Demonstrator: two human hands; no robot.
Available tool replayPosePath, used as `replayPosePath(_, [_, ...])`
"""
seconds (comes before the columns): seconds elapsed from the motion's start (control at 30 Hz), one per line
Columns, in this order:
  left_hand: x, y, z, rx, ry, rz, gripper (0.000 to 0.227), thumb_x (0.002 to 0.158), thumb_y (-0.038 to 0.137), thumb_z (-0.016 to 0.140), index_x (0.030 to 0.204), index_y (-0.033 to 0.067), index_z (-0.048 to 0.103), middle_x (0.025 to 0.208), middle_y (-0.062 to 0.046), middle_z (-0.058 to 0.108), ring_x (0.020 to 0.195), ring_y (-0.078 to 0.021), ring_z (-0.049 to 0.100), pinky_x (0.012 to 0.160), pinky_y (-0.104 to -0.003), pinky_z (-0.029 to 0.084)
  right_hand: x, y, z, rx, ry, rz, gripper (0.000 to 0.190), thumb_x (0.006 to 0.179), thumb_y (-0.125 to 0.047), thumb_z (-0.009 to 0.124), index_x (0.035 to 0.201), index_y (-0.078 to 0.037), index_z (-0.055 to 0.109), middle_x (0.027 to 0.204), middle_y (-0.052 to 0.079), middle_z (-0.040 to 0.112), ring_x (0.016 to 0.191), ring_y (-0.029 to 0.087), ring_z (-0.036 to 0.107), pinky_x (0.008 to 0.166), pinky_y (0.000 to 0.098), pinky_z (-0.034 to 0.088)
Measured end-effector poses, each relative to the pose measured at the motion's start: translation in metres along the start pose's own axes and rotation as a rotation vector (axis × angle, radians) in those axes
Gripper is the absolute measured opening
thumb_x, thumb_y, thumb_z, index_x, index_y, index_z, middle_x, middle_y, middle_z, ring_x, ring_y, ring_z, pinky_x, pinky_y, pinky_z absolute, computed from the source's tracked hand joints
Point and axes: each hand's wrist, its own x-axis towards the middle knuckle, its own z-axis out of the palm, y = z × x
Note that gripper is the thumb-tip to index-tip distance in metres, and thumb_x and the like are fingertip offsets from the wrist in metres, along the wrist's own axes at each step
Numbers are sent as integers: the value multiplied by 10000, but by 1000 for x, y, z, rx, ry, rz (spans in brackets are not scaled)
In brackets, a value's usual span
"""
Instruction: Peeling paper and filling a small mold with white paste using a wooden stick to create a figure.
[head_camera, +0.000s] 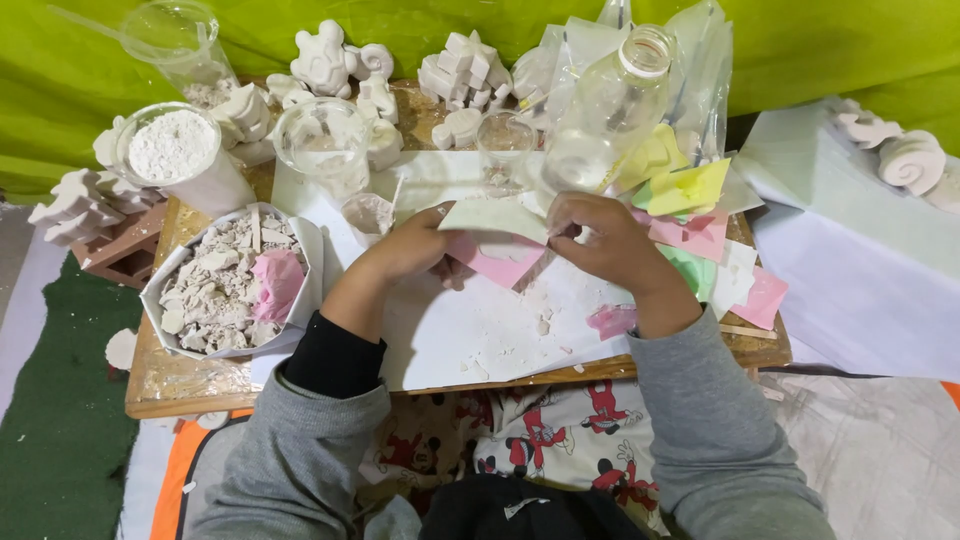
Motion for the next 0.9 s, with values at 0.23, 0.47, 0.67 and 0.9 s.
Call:
replayPosePath(0.23, [-26,42,12,-80,58,-47,400,1018,197,393,1308,-40,532,777,-326,658,574,-387,716,502,-431,626,9,-50,-15,-79,-265,239,141,810,24,727,743,-81,660,780,92,640,746,253,621,738,426,536])
replayPosePath(0.47, [-30,53,14,-41,124,-69,469,1050,313,374,1301,-59,512,895,-314,652,598,-389,731,465,-427,650,17,-57,-11,-185,-451,379,189,828,-9,696,964,-100,790,1019,193,627,939,364,657,848,503,541])
replayPosePath(0.67, [-34,53,18,-20,107,-26,469,1000,196,501,1296,-168,484,1114,-394,612,594,-370,730,456,-363,640,-1,-21,-1,-206,-431,124,323,748,-135,776,1068,-170,750,1116,99,590,978,336,573,916,498,468])
replayPosePath(0.9, [-31,48,19,44,132,1,435,982,176,533,1266,-154,526,1164,-403,604,513,-324,713,420,-349,636,11,-43,22,-246,-356,-151,715,679,-595,895,1213,-175,673,1297,163,641,1206,404,606,1047,542,392])
